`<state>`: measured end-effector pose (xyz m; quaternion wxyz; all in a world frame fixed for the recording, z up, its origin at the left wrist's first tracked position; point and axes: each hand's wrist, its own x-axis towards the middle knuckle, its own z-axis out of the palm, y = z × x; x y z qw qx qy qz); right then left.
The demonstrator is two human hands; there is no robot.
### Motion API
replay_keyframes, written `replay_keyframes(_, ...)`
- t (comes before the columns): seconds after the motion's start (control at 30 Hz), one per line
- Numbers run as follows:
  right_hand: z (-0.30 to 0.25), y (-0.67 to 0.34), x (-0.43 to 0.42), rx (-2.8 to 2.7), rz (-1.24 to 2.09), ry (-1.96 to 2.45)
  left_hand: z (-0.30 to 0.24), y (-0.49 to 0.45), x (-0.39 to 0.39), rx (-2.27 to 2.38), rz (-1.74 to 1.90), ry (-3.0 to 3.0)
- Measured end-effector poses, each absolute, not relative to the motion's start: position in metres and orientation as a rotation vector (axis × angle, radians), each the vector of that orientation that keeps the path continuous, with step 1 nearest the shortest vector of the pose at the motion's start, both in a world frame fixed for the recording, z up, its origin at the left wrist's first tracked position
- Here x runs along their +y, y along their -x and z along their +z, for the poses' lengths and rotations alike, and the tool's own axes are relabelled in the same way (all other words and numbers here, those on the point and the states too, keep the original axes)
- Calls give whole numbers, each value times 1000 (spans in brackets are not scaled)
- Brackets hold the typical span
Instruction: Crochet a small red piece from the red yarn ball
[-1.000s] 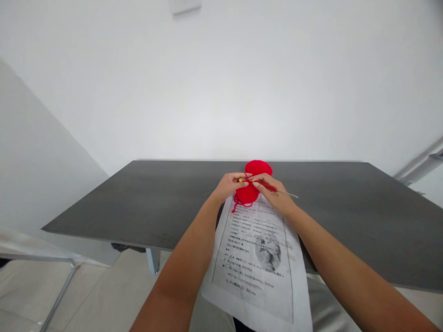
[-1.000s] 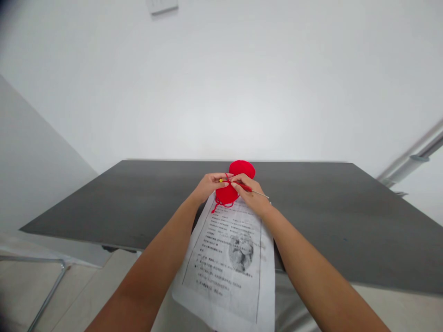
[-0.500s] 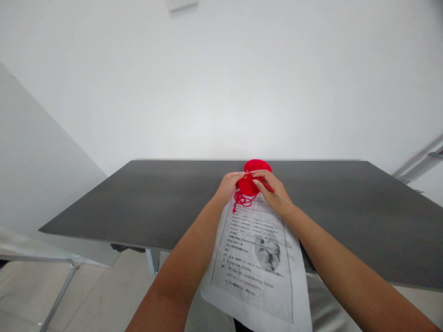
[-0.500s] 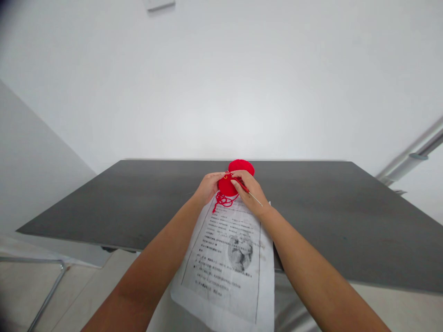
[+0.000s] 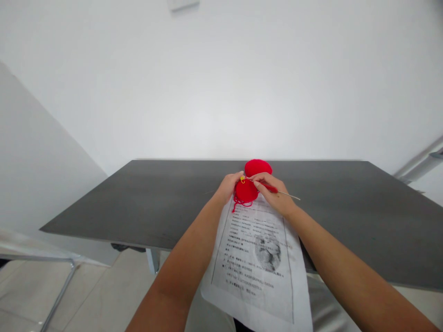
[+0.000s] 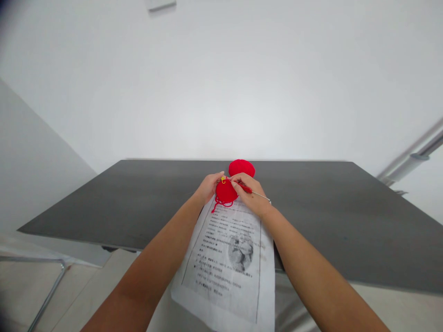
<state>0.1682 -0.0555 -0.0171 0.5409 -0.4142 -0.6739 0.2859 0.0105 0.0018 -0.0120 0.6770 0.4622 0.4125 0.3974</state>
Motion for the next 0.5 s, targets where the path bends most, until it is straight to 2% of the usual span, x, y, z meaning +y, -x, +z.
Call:
replay_keyframes(0.33,-15,-168,-57,-1601,766,1004,-7,-11,-3,1055,914,-1180)
replay_keyframes(0.5,-17,-168,-54,-1629,627,941,-1,-10,-6,877,872,-1208)
